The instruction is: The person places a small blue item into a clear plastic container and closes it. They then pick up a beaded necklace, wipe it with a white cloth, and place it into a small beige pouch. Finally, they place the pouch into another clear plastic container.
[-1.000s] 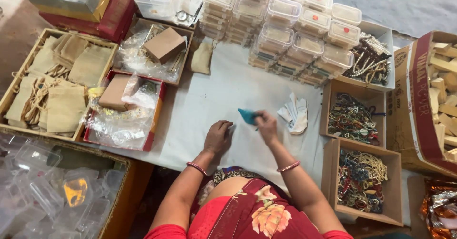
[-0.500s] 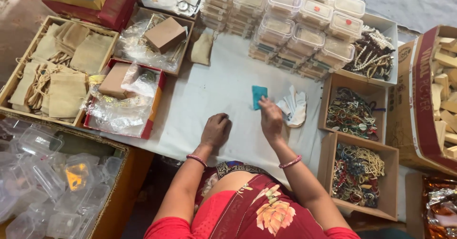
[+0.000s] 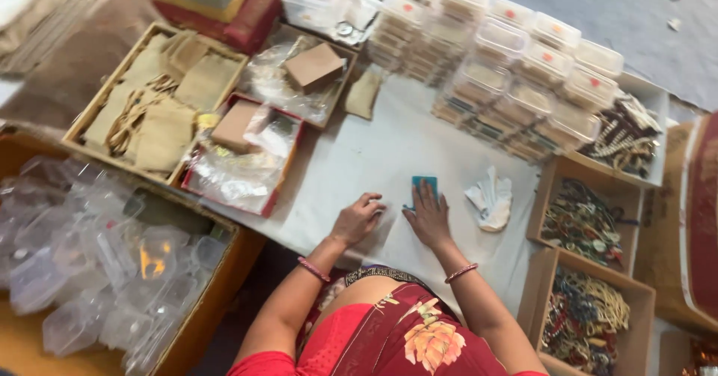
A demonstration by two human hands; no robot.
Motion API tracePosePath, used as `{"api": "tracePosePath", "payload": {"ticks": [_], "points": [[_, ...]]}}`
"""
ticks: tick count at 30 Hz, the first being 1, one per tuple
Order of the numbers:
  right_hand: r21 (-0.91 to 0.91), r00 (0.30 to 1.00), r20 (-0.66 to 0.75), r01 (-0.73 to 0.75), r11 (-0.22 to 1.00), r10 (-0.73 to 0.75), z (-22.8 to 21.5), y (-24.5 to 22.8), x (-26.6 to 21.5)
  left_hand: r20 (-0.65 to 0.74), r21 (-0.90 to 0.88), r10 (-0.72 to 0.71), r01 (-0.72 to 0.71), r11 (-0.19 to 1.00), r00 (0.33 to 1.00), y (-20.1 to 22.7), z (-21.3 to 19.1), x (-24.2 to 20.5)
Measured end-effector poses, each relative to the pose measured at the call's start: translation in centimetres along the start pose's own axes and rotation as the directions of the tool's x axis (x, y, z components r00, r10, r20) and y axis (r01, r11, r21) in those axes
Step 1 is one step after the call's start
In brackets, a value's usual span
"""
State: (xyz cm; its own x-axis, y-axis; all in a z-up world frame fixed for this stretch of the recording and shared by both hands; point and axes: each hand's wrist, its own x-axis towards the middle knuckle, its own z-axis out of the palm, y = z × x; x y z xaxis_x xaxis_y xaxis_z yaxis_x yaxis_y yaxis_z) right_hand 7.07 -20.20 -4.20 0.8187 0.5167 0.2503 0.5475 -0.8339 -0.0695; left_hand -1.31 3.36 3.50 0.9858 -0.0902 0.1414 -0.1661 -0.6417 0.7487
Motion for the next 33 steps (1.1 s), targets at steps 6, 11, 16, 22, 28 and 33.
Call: {"api": "tracePosePath", "payload": {"ticks": [6, 11, 16, 22, 28, 33], "points": [[0.075, 0.992, -0.09, -0.079, 0.994, 0.086, -1.3, -0.8, 0.4, -0.617, 0.385, 0.259, -0.002, 0.923, 0.743, -4.3, -13.0, -5.8], [0.081, 1.0, 0.01, -0.029, 0.996, 0.028, 1.0, -0.3, -1.2, -0.866, 0.324, 0.043, 0.494, 0.807, 0.498, -10.8, -21.8, -14.2], [0.135, 0.999, 0.029, -0.048, 0.99, 0.044, 0.9, -0.8, -1.4, -0.651, 0.004, -0.62, 0.819, 0.574, 0.438, -15.7, -23.9, -23.1], [0.099, 0.998, -0.029, -0.056, 0.993, 0.059, 1.4, -1.2, -1.4, 0.088, 0.425, -0.863, 0.764, 0.484, 0.498, -14.3, -16.9, -28.2], [0.087, 0.998, -0.04, -0.042, 0.995, 0.045, 1.0, -1.0, -1.6, -0.383, 0.457, -0.617, 0.722, 0.52, 0.687, -14.5, -10.6, -31.5], [0.124, 0.999, -0.026, -0.04, 0.992, 0.043, 1.4, -0.7, -1.6, -0.353, 0.397, -0.595, 0.692, 0.604, 0.722, -9.1, -9.8, -30.2]]}}
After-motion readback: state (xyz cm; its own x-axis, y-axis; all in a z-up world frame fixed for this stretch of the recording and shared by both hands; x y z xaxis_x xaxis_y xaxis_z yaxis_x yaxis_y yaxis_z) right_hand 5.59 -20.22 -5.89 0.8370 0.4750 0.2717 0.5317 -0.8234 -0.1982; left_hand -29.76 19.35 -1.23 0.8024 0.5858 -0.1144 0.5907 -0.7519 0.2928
